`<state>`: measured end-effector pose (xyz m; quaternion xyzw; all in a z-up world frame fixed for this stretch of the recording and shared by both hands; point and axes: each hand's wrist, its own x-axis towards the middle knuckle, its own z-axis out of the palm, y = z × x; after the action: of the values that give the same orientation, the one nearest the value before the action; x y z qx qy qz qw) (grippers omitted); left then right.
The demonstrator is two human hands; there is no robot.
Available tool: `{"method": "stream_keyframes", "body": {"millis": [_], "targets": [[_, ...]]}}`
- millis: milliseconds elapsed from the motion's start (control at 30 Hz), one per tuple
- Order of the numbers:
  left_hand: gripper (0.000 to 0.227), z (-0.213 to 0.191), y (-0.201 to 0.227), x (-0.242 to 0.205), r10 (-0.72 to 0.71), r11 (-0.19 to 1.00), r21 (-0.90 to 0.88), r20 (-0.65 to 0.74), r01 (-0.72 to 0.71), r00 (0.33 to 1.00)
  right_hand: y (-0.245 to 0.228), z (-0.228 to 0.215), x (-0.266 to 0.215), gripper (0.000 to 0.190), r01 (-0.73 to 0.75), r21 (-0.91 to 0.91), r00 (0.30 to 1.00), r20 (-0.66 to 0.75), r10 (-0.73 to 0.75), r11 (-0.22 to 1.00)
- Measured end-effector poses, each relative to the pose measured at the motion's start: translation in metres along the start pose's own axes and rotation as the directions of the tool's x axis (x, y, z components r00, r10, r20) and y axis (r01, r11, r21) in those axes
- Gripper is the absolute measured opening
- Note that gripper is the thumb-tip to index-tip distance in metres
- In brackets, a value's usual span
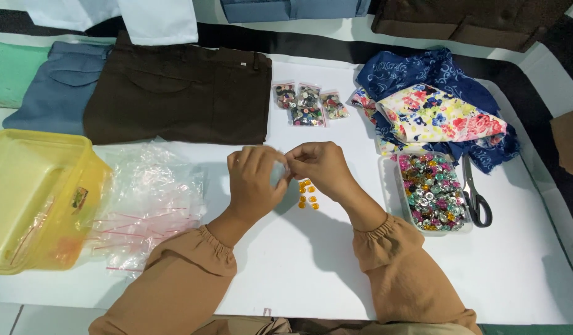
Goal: Sorting small colorful buttons and packing them into small plastic bags and containers on a white work surface.
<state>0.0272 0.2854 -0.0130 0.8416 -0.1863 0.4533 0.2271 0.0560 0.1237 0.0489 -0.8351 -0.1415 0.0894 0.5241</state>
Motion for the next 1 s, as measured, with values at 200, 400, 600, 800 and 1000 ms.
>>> {"method": "stream_keyframes", "body": {"millis": [200,400,600,800,1000], "targets": [[0.070,0.004,-0.004,-0.005,-0.161,0.931,-0.300,0.177,0.209,0.971,-0.003,0.002,-0.005,0.018,0.080,-0.047,0.996,-0.043,-0.082,0.996],[0.061,0.016,-0.011,-0.013,-0.138,0.942,-0.297,0.075,0.154,0.988,-0.017,0.002,-0.014,0.020,0.092,-0.118,0.994,-0.039,-0.097,0.989],[0.058,0.011,-0.003,-0.010,-0.139,0.925,-0.346,0.076,0.157,0.987,-0.008,0.004,-0.008,0.016,0.088,-0.086,0.994,-0.058,-0.093,0.992],[0.059,0.010,-0.003,-0.011,-0.148,0.907,-0.376,0.144,0.192,0.979,-0.001,-0.001,-0.002,0.020,0.120,-0.125,0.989,-0.075,-0.130,0.985],[0.072,0.001,0.004,-0.004,-0.123,0.913,-0.371,0.144,0.169,0.982,0.001,-0.004,-0.008,0.019,0.160,-0.174,0.980,-0.088,-0.177,0.972]]}}
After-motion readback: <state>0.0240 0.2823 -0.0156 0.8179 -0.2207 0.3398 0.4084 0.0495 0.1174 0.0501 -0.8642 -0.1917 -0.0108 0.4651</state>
